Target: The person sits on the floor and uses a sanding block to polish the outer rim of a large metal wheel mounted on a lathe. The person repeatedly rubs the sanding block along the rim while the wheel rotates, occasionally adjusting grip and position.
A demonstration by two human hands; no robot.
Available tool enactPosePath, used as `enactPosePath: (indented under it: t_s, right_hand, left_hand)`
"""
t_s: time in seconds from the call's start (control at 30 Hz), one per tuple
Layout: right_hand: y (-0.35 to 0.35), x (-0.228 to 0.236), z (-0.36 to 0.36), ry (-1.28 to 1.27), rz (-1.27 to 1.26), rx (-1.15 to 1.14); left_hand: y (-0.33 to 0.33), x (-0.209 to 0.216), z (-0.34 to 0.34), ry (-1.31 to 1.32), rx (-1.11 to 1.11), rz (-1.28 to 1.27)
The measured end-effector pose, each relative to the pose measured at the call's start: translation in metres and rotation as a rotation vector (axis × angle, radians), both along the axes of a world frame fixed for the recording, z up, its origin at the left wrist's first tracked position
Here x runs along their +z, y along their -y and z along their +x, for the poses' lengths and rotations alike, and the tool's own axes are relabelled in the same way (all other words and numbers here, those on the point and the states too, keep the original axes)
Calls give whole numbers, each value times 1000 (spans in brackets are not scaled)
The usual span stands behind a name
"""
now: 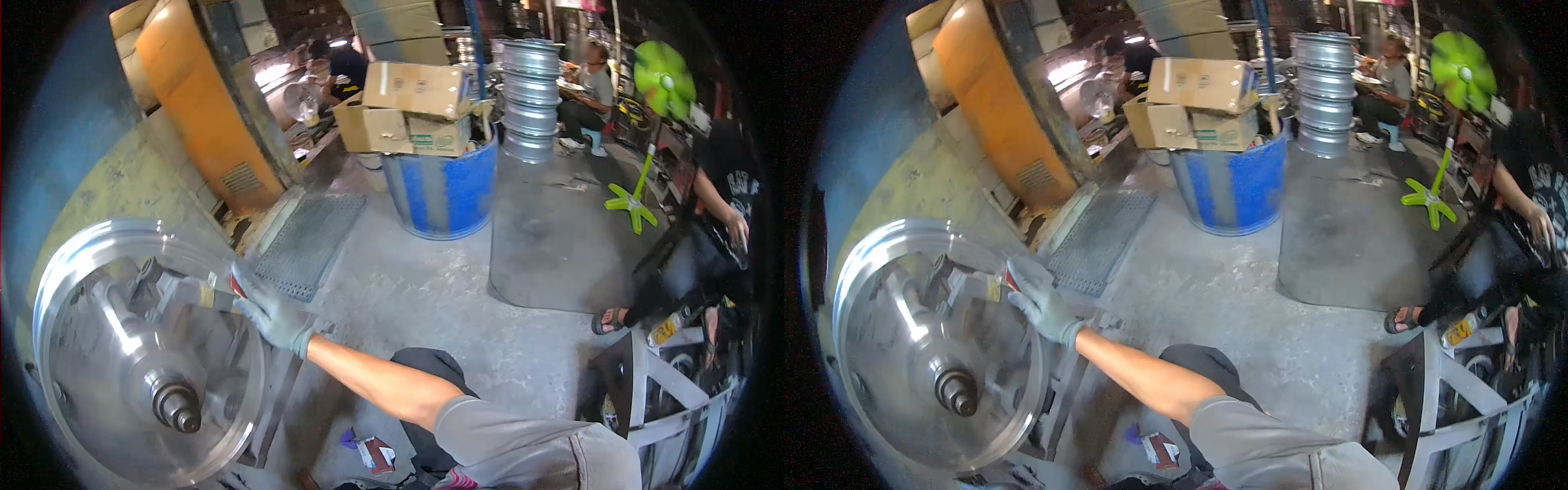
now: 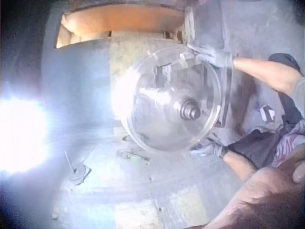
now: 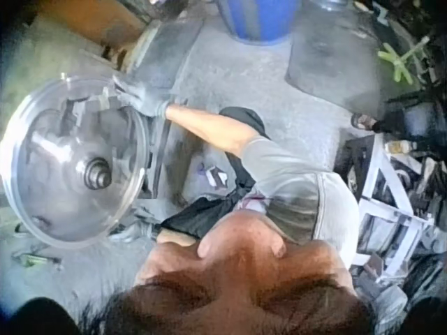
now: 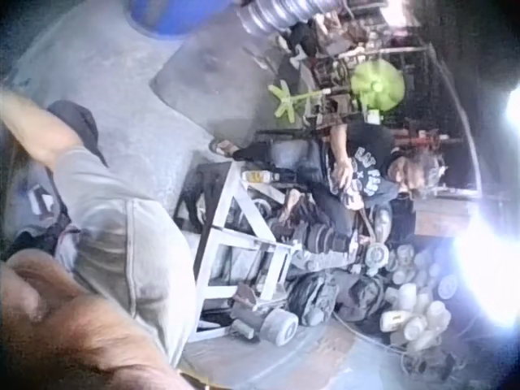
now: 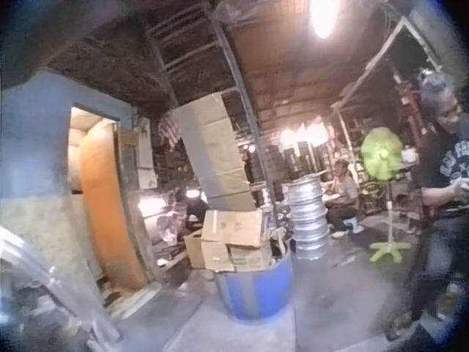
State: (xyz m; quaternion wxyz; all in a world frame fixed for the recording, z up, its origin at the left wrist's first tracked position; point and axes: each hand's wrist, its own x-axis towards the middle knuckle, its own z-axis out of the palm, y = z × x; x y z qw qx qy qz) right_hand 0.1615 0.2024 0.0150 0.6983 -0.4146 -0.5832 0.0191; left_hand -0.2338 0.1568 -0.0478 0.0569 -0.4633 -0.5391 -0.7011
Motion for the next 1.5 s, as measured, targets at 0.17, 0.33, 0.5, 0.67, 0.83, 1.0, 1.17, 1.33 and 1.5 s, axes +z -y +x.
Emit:
enactPosePath:
  t_s: [0.17, 0.33, 0.5, 0.67, 0.83, 1.0, 1.17, 1.33, 1.5]
  right_hand:
    - [-18, -37, 27, 310, -56, -346]
    - [-9, -9, 0, -122, -2, 44]
    - [-13, -13, -1, -233, -21, 126]
    - [-4, -10, 5, -267, -89, 215]
    - [8, 3, 10, -382, -128, 386]
    - [12, 7, 16, -336, -173, 380]
    - [5, -1, 14, -421, -156, 438]
    - [10, 12, 8, -349, -120, 370]
    - [2, 1, 7, -223, -121, 144]
  left_hand:
    - [9, -16, -18, -84, -11, 10]
    - [34, -14, -37, -373, 183, 12]
    - [36, 2, -8, -253, 107, 47]
    - [41, 5, 0, -297, 132, 26]
    - [35, 5, -7, -101, 53, 58]
    - [39, 3, -6, -285, 184, 22]
    - [36, 4, -8, 131, -106, 148]
    - [39, 17, 1, 315, -119, 174]
    - [40, 19, 12, 420, -219, 196]
